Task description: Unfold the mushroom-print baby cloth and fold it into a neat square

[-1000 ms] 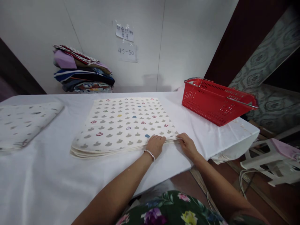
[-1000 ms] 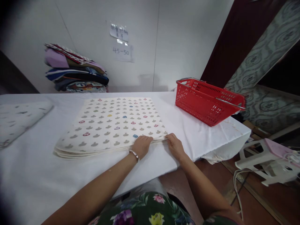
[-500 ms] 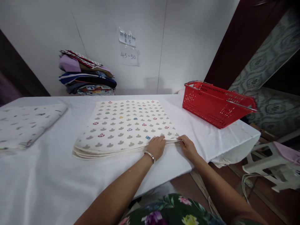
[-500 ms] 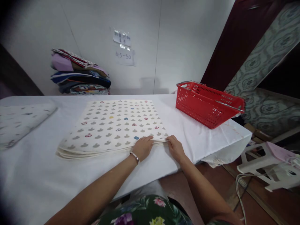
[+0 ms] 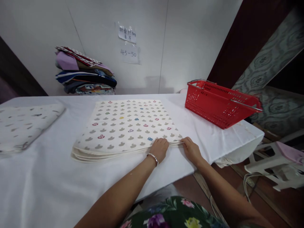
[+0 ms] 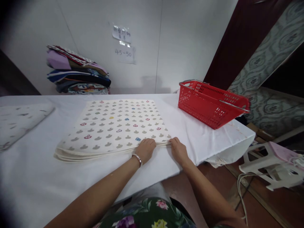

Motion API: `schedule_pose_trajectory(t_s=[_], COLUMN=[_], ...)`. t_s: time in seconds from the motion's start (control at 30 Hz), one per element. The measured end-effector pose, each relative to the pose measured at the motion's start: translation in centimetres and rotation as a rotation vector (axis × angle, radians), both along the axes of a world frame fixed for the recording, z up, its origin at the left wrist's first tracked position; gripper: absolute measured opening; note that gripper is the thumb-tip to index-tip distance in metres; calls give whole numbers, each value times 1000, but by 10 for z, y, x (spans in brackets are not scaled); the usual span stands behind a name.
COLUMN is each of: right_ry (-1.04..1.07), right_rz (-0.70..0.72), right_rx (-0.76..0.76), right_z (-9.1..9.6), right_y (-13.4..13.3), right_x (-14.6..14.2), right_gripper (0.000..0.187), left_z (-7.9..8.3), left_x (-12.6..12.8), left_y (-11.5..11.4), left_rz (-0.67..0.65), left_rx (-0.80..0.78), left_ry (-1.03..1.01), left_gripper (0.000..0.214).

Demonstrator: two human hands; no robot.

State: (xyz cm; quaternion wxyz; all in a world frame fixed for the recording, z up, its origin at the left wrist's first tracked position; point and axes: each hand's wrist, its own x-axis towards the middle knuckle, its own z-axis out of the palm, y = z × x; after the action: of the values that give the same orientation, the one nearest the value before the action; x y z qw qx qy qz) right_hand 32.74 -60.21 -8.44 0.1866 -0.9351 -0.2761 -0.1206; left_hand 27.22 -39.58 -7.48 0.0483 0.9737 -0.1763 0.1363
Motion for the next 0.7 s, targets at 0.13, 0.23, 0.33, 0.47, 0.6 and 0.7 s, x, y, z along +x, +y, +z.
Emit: schedule_pose_trajectory(t_s=[0.13, 0.23, 0.33, 0.47, 0.6, 0.7], right_ry=[20, 30, 25, 18, 31, 35], right_rz=[11, 25, 26, 14, 11, 15], right_rx=[45, 75, 91, 98, 113, 121], right_z=[2, 4, 5, 5, 6, 6], right_y=[0, 0, 1, 2, 2, 2], right_x=[0, -1, -1, -1, -1, -2], right_gripper=[23, 22, 22, 20, 19, 20], left_z=[0, 1, 1, 0, 2, 3], left_x=[1, 2, 3, 4, 2, 0], left_y=[0, 0, 1, 2, 1, 0], left_rz=[16, 34, 32, 0, -12, -6], left_rx=[-4, -4, -11, -23, -25, -38], left_ry=[-12, -39, -50, -55, -40, -36], left_gripper=[22, 24, 24, 28, 26, 18])
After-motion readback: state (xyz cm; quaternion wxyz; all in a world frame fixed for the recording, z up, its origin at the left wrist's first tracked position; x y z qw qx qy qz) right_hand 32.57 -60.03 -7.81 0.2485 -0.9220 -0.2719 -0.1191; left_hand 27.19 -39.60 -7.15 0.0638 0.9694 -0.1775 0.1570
